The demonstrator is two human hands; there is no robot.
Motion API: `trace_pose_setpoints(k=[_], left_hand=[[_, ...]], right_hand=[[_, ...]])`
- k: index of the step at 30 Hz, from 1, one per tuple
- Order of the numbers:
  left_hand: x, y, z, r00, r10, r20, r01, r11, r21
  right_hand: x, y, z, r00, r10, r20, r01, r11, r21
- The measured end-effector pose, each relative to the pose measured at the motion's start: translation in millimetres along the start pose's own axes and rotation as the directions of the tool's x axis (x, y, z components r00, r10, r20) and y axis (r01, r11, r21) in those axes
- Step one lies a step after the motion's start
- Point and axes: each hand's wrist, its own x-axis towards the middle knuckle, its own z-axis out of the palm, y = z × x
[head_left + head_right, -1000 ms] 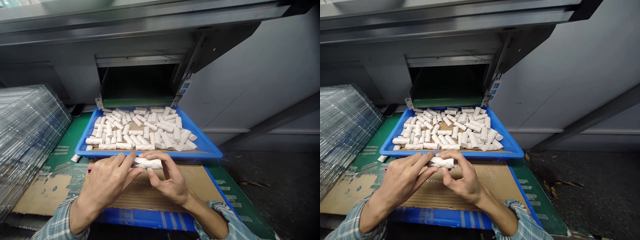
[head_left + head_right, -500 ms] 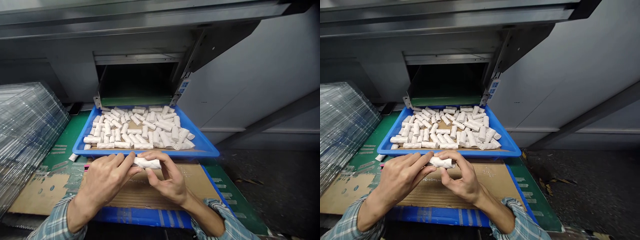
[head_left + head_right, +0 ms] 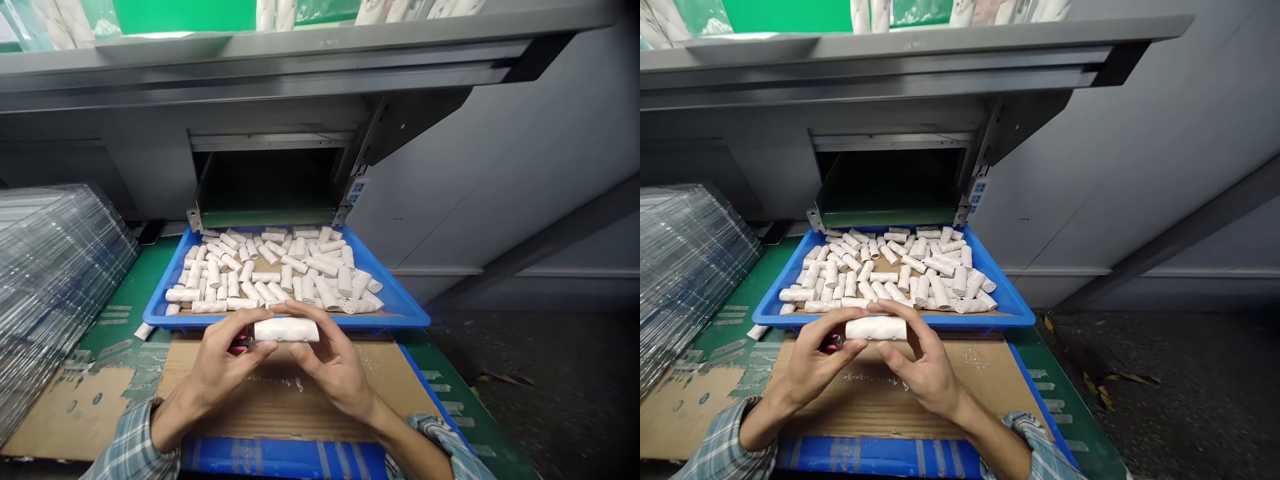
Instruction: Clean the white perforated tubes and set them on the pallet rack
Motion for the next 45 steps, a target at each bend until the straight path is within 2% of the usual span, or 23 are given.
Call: trace_pose_setpoints(k=[5,11,16,22,28,34,37,39,42,45], left_hand=[[-0.8,-11.1,7.4,0.998,-0.054,-0.021,0.05,0.988,-0.145],[-6.2,-17.3,8.3,0.992,-0.083,-0.098,0.059,0.973,-0.224],[-7.6,-20.2,7.6,0.993,-0.114,-0.042,0.093,0.938,-0.335],[-8.4,-21.7,6.1,0.992,-0.064,-0.11,0.034,0.965,-0.258],[-9.2,-21.4,3.5,0.989,-0.127,-0.082,0.102,0.961,-0.256],[-13.9,-24.1,5.6,0.988,-0.138,-0.067,0.118,0.961,-0.249],[-14.8,-24.5,8.2,0.983,-0.165,-0.08,0.142,0.961,-0.236],[-14.7,-24.5,10.1,0.982,-0.157,-0.101,0.135,0.971,-0.196],[-14.5,-25.1,11.2,0.995,-0.079,-0.068,0.072,0.992,-0.101],[-14.6,-26.8,7.1,1.0,0.009,0.002,-0.009,0.999,-0.049]], right_hand=[[-0.9,1.9,0.5,0.998,0.062,-0.008,-0.062,0.997,0.051],[-2.4,3.0,0.7,0.992,0.125,-0.021,-0.123,0.989,0.086],[-0.8,2.2,1.0,0.997,0.07,-0.011,-0.07,0.997,0.024],[2.8,-0.1,-0.9,0.99,0.143,-0.004,-0.143,0.987,0.068],[0.3,2.3,-0.2,0.995,0.098,-0.027,-0.098,0.995,-0.016],[-0.3,3.7,0.6,0.995,0.097,0.003,-0.097,0.995,0.019],[1.1,3.9,0.1,0.997,0.074,0.002,-0.074,0.996,-0.058],[2.5,3.8,-1.0,0.999,0.016,0.029,-0.011,0.982,-0.187],[4.6,4.0,-3.0,0.989,-0.1,0.105,0.133,0.911,-0.39],[5.9,4.4,-4.1,0.983,-0.133,0.129,0.177,0.878,-0.444]])
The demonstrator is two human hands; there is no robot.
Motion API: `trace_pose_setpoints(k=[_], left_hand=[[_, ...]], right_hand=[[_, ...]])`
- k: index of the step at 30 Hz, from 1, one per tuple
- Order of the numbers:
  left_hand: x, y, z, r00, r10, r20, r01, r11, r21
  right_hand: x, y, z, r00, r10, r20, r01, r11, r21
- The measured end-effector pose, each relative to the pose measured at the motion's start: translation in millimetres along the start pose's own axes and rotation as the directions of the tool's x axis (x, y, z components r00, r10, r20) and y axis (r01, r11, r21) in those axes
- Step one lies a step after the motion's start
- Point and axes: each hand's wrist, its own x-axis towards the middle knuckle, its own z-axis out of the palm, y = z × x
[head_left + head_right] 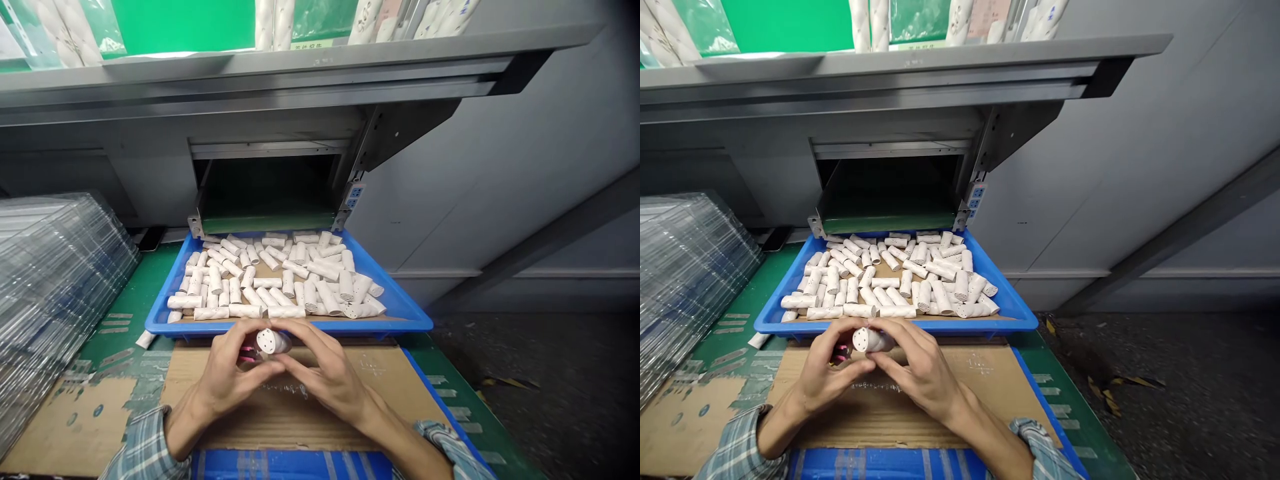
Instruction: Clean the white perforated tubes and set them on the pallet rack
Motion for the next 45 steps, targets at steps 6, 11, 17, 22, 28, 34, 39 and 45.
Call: trace_pose_setpoints(k=[6,11,17,22,28,34,39,45], left_hand=[[3.4,3.0,-13.1,1.0,-0.02,-0.022,0.023,0.993,0.115],[9.8,11.4,-14.6,0.987,0.152,0.051,-0.16,0.912,0.377],[10.5,15.1,-17.1,0.97,0.228,0.086,-0.236,0.792,0.562],[7.7,15.2,-16.1,0.973,0.215,0.082,-0.22,0.76,0.611],[9.0,18.1,-14.2,0.975,0.212,0.07,-0.207,0.735,0.646],[6.3,17.4,-12.3,0.976,0.197,0.096,-0.211,0.728,0.652],[4.3,16.7,-13.2,0.978,0.184,0.096,-0.207,0.831,0.517],[4.3,14.6,-11.5,0.984,0.178,0.014,-0.175,0.946,0.271]], right_hand=[[1.6,0.7,0.9,1.0,-0.006,-0.025,0.008,0.998,0.064],[0.7,5.2,0.3,0.999,-0.017,0.041,0.014,0.998,0.069],[0.0,10.5,-1.2,0.987,0.028,0.161,-0.05,0.99,0.131],[-0.7,12.7,-0.9,0.992,0.028,0.123,-0.045,0.989,0.138],[-0.1,13.0,-1.0,0.994,-0.001,0.111,-0.012,0.993,0.119],[-0.2,12.0,-0.3,0.997,-0.02,0.075,0.015,0.997,0.07],[-0.1,11.1,-1.0,0.998,-0.01,0.066,0.006,0.998,0.064],[-7.4,14.2,2.6,0.982,0.121,0.146,-0.141,0.98,0.138]])
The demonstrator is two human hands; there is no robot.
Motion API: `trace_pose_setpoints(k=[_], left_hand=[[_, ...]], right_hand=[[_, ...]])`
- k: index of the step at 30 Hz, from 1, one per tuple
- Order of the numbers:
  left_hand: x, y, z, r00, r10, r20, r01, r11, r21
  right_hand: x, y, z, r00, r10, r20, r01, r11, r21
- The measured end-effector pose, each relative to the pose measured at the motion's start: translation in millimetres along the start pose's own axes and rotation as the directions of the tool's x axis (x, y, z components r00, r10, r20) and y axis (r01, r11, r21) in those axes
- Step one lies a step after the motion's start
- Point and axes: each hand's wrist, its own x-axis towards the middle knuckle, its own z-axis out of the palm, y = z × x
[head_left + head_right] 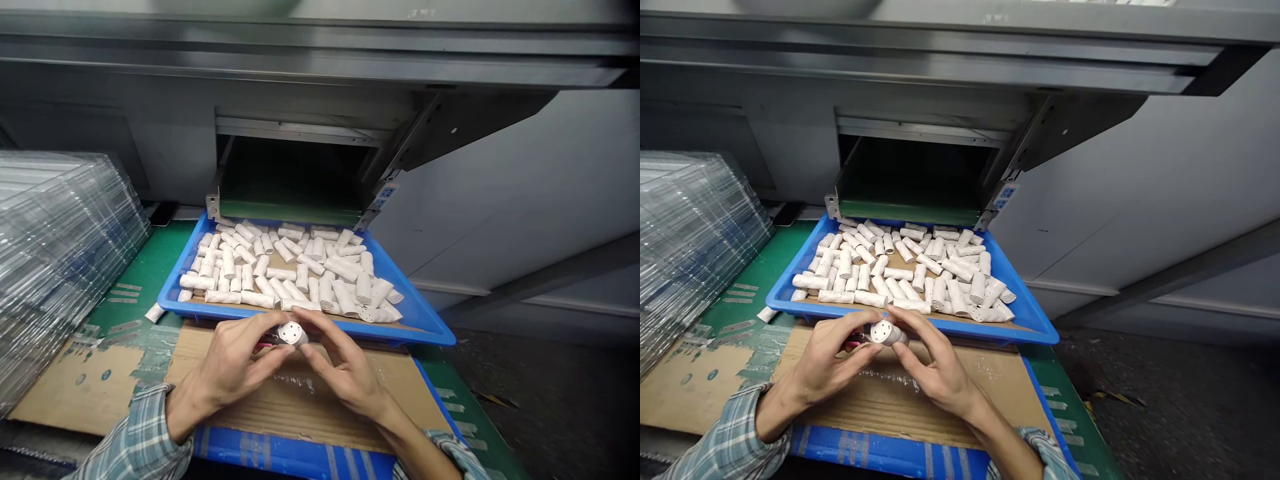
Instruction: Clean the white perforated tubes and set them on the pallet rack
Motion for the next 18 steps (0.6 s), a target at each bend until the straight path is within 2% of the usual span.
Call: trace_pose_setpoints(k=[2,5,8,13,18], left_hand=[[-1.4,-0.1,4.4,0.999,-0.012,-0.035,0.013,1.0,0.019],[-2.2,0.8,9.0,0.998,0.002,-0.064,0.003,0.997,0.08],[1.0,1.8,6.6,0.998,0.047,-0.033,-0.042,0.989,0.139],[6.6,1.0,-2.4,0.997,0.072,0.027,-0.077,0.941,0.331],[4.5,0.2,-1.5,0.996,0.06,0.059,-0.08,0.899,0.431]], right_hand=[[-1.6,1.2,4.5,1.0,0.022,0.015,-0.022,1.0,-0.002],[-0.5,0.7,9.6,0.999,-0.049,-0.013,0.048,0.998,-0.033],[2.9,-1.8,8.6,0.996,-0.067,-0.064,0.065,0.997,-0.036],[5.3,-4.9,2.9,0.997,-0.08,-0.002,0.08,0.996,-0.03],[5.2,-6.1,2.3,0.994,-0.105,0.015,0.106,0.992,-0.064]])
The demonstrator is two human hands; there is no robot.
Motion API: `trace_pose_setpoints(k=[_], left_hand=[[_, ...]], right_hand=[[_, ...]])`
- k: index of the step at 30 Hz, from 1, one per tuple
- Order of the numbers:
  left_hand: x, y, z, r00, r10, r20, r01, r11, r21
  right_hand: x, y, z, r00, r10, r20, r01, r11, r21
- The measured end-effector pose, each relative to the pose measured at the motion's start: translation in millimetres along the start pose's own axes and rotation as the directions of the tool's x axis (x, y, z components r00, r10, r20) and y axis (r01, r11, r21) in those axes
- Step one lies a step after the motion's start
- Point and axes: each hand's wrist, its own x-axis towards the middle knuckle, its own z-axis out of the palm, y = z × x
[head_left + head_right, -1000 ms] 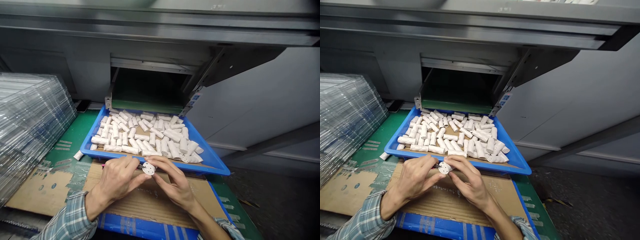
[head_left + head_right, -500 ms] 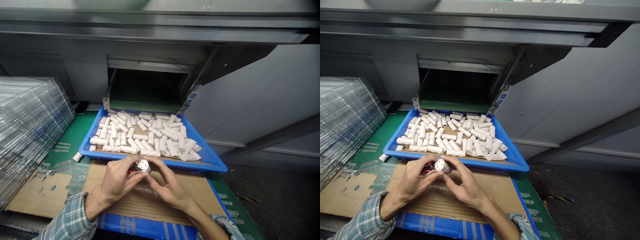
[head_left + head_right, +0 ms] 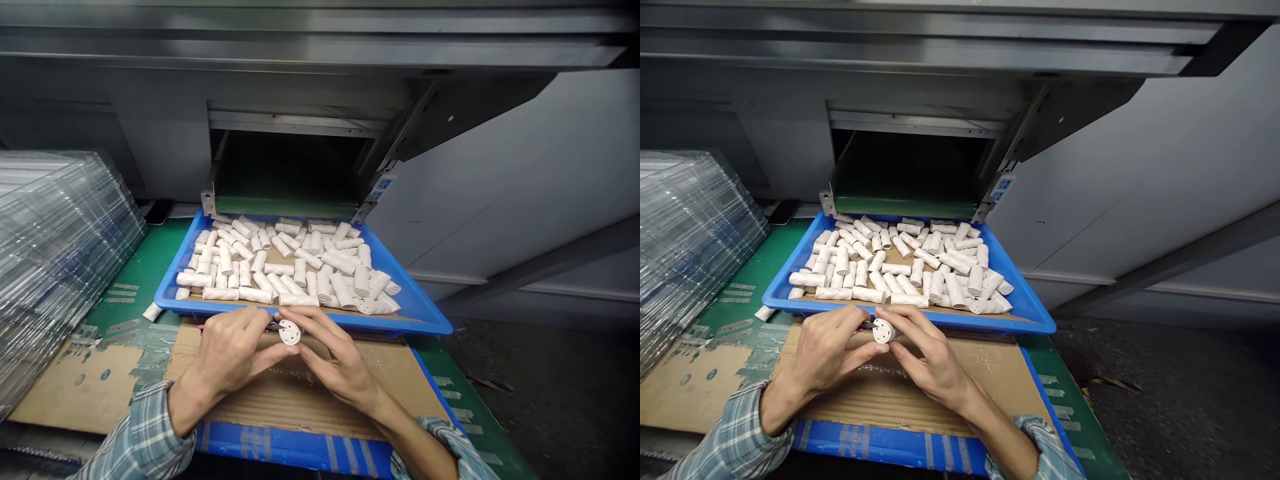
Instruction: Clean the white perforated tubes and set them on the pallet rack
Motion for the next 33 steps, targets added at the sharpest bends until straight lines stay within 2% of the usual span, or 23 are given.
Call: trace_pose_setpoints(k=[9,16,22,27,33], left_hand=[[-0.4,3.3,-0.5,0.999,0.029,-0.015,-0.027,0.997,0.078],[-0.6,3.7,-0.5,1.0,0.011,-0.005,-0.011,1.0,-0.021],[-1.7,4.4,1.4,1.0,0.031,-0.004,-0.031,0.999,-0.024],[-4.2,5.1,5.2,1.0,0.0,0.006,0.001,0.99,-0.14],[-5.7,6.5,9.0,0.996,-0.022,-0.089,-0.009,0.944,-0.329]], right_hand=[[-0.2,-0.9,0.5,0.999,-0.032,-0.007,0.032,0.999,-0.036],[0.4,-1.9,0.3,0.998,-0.055,-0.017,0.054,0.997,-0.05],[2.0,-2.1,0.6,0.996,-0.054,-0.065,0.05,0.997,-0.063],[1.1,0.1,1.5,0.993,-0.063,-0.097,0.058,0.997,-0.05],[0.1,0.7,1.2,0.996,-0.039,-0.078,0.041,0.999,0.018]])
